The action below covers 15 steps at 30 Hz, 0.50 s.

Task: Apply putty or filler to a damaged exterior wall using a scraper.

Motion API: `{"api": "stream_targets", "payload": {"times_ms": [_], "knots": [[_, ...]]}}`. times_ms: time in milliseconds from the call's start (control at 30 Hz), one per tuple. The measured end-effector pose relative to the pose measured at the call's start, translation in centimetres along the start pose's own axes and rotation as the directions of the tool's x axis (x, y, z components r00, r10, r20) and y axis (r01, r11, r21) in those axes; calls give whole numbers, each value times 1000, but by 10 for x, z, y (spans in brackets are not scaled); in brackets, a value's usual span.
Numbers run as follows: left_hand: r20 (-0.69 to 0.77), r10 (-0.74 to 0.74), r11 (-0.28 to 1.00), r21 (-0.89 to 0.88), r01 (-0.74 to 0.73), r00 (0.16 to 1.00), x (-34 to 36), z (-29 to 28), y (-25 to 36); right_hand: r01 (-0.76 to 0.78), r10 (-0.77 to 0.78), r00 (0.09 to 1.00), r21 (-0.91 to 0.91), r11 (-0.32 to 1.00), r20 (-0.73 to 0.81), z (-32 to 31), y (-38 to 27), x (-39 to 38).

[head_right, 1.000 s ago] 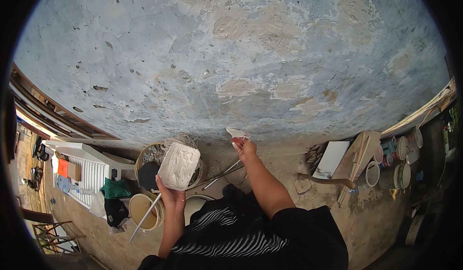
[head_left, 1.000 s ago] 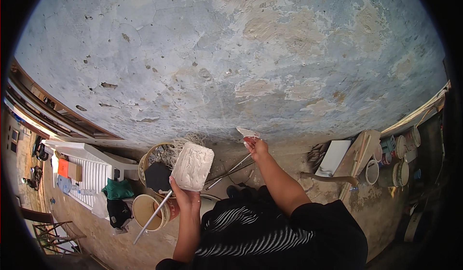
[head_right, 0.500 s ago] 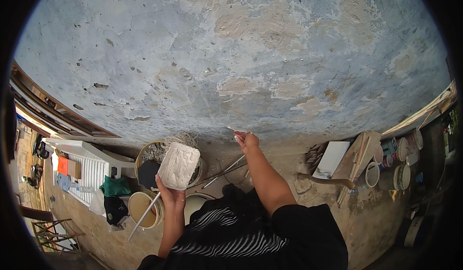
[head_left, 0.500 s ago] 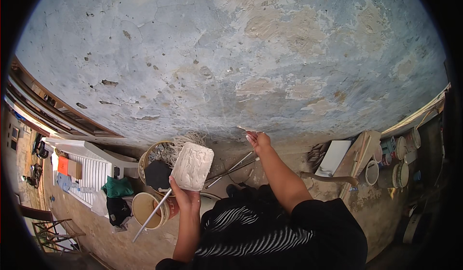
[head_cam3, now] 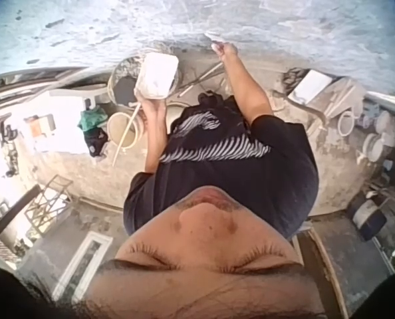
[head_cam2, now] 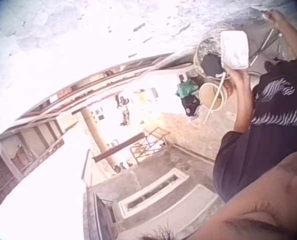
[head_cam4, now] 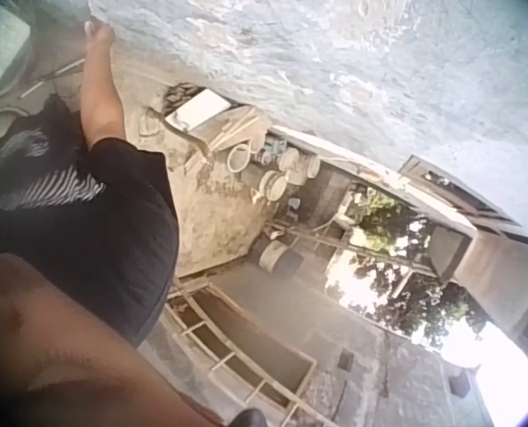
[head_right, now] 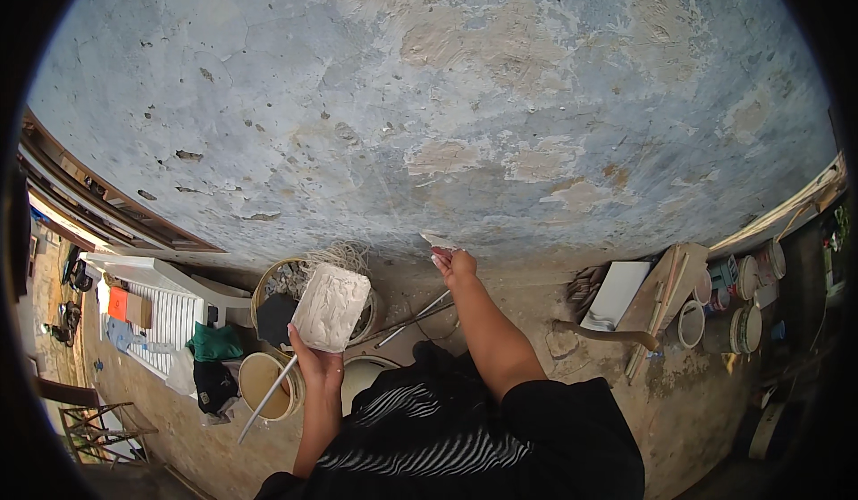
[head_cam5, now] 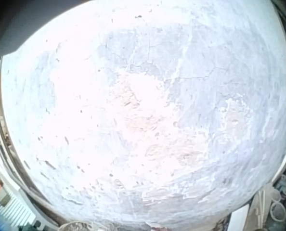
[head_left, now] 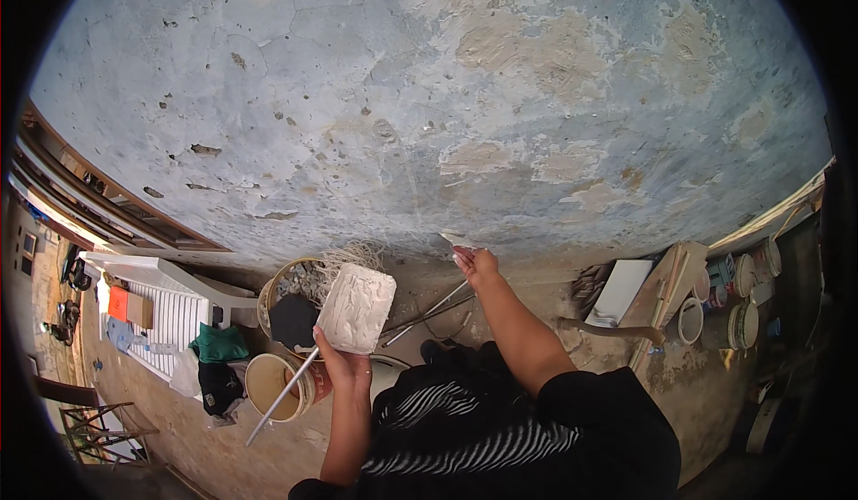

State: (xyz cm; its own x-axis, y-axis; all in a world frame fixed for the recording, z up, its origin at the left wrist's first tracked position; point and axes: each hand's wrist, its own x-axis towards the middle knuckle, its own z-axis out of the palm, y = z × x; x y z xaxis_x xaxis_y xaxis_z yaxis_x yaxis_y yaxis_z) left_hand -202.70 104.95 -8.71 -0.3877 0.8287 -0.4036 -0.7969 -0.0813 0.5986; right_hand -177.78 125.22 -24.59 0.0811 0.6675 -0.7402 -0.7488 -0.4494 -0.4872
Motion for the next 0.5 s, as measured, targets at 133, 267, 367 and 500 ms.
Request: {"api": "stream_targets", "payload": {"times_ms": [133,267,367,500], "knots": [[20,19,1000,-11,-19,1000,-1,-1,2,85,-102,990,168,982,95,2,-13,2],[6,12,1000,2,-12,1000,2,-1,4,119,-119,993,88,989,-1,-16,-2,-6],[-35,17,1000,15,-17,999,1,-4,7,204,-208,977,71,976,47,-11,11,-28],[-6,10,999,39,-10,1000,13,9,-11,238,-238,970,15,971,39,-21,14,4]]}}
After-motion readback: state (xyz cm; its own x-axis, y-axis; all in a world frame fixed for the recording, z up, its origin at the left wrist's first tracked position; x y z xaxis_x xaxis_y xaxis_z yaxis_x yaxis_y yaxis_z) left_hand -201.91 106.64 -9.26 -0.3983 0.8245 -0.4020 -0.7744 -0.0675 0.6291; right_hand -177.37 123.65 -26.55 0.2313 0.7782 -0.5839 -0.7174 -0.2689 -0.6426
